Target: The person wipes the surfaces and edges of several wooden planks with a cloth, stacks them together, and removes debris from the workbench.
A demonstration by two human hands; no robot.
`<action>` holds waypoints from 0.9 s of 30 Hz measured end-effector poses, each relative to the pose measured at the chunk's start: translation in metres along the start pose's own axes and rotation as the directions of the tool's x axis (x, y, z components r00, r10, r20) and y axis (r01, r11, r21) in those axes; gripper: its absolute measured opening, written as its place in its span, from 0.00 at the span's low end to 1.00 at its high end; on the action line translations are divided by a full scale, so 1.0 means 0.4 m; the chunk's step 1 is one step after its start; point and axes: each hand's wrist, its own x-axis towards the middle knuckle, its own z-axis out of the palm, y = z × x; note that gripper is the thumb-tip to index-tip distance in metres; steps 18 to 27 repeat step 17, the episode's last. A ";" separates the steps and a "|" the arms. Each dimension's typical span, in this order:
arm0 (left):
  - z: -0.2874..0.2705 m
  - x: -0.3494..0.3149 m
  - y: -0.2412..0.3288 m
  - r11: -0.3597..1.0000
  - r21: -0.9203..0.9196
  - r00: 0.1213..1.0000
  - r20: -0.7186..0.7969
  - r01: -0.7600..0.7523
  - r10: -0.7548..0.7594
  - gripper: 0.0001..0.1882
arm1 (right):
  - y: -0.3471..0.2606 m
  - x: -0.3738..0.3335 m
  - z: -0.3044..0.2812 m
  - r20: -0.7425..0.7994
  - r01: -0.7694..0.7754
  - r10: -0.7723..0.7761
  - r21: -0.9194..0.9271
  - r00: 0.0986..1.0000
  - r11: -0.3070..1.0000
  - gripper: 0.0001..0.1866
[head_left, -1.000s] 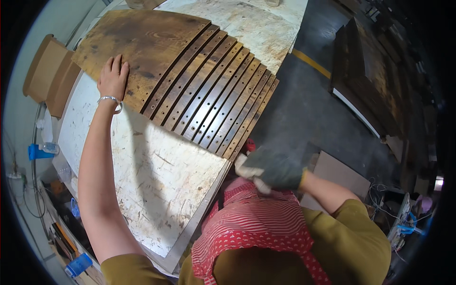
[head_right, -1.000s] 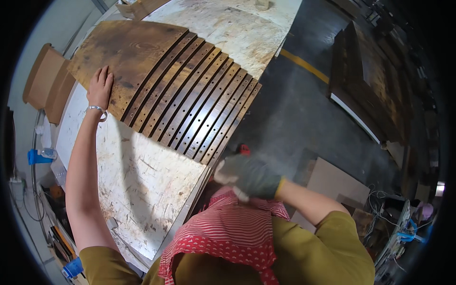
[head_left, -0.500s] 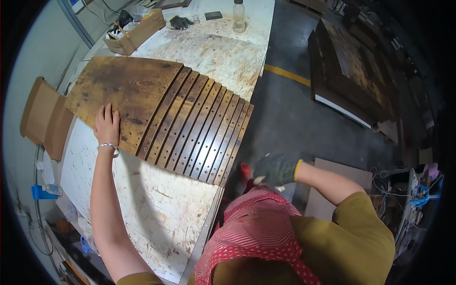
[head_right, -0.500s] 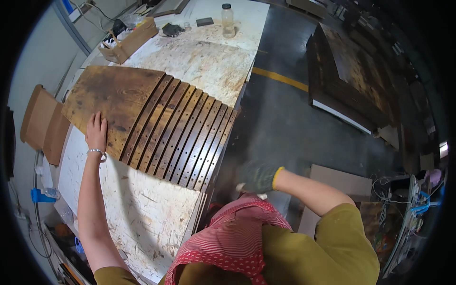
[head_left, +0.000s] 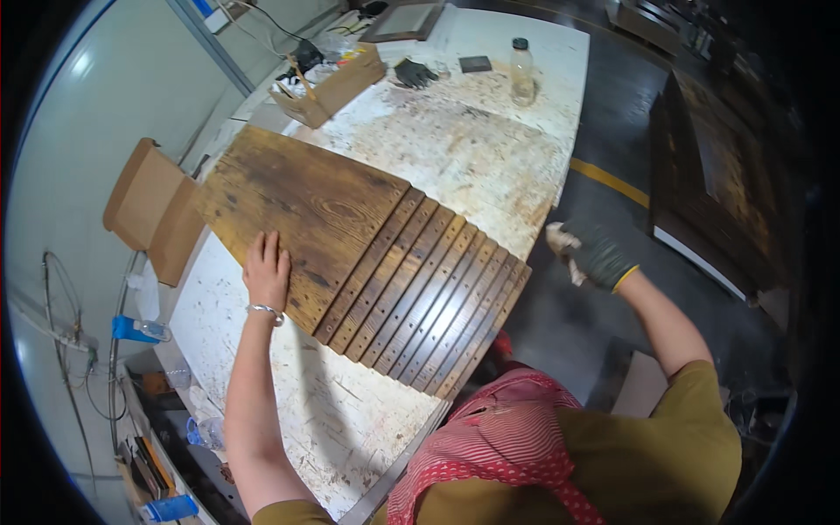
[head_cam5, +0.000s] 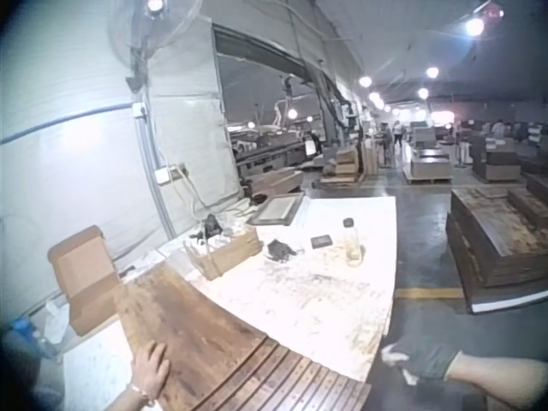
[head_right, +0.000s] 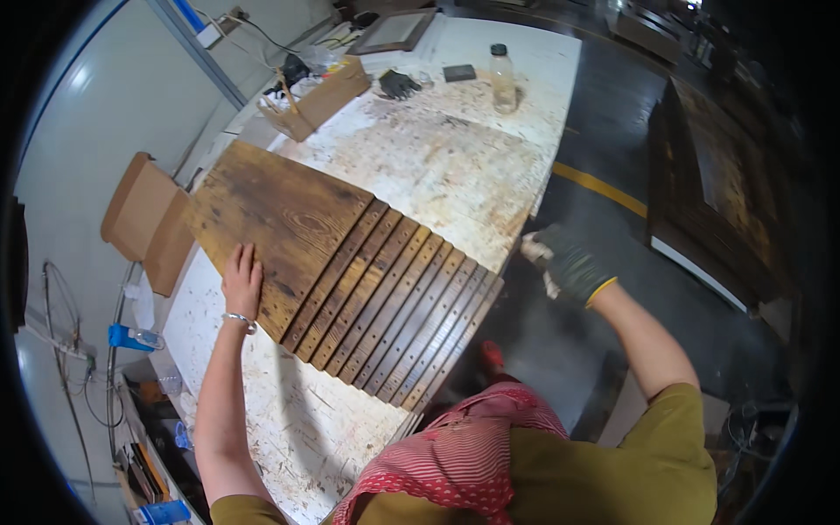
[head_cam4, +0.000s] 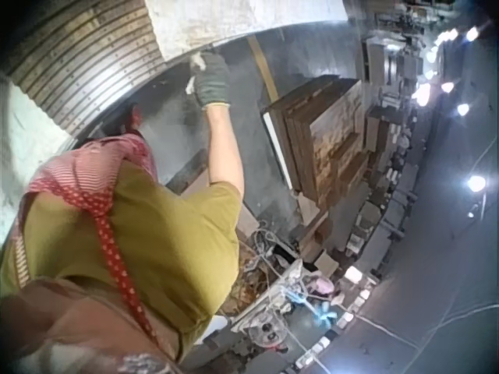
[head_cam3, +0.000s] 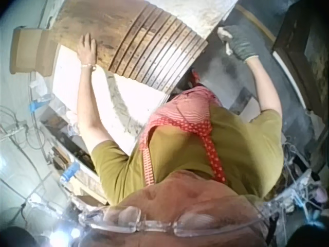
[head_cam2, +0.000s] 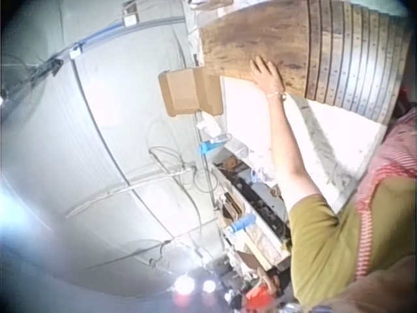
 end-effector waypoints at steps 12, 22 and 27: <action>-0.016 -0.069 0.057 0.981 -0.125 0.969 -0.179 0.147 -0.168 0.35 | -0.327 0.391 -0.101 -0.064 0.412 -0.766 -0.813 0.640 0.412 0.38; -0.074 -0.153 0.084 0.045 -0.797 0.552 0.375 0.603 -0.745 0.44 | -0.507 0.552 0.120 0.255 0.646 -0.595 -0.368 0.762 0.669 0.50; -0.074 -0.153 0.084 0.045 -0.797 0.552 0.375 0.603 -0.745 0.44 | -0.507 0.552 0.120 0.255 0.646 -0.595 -0.368 0.762 0.669 0.50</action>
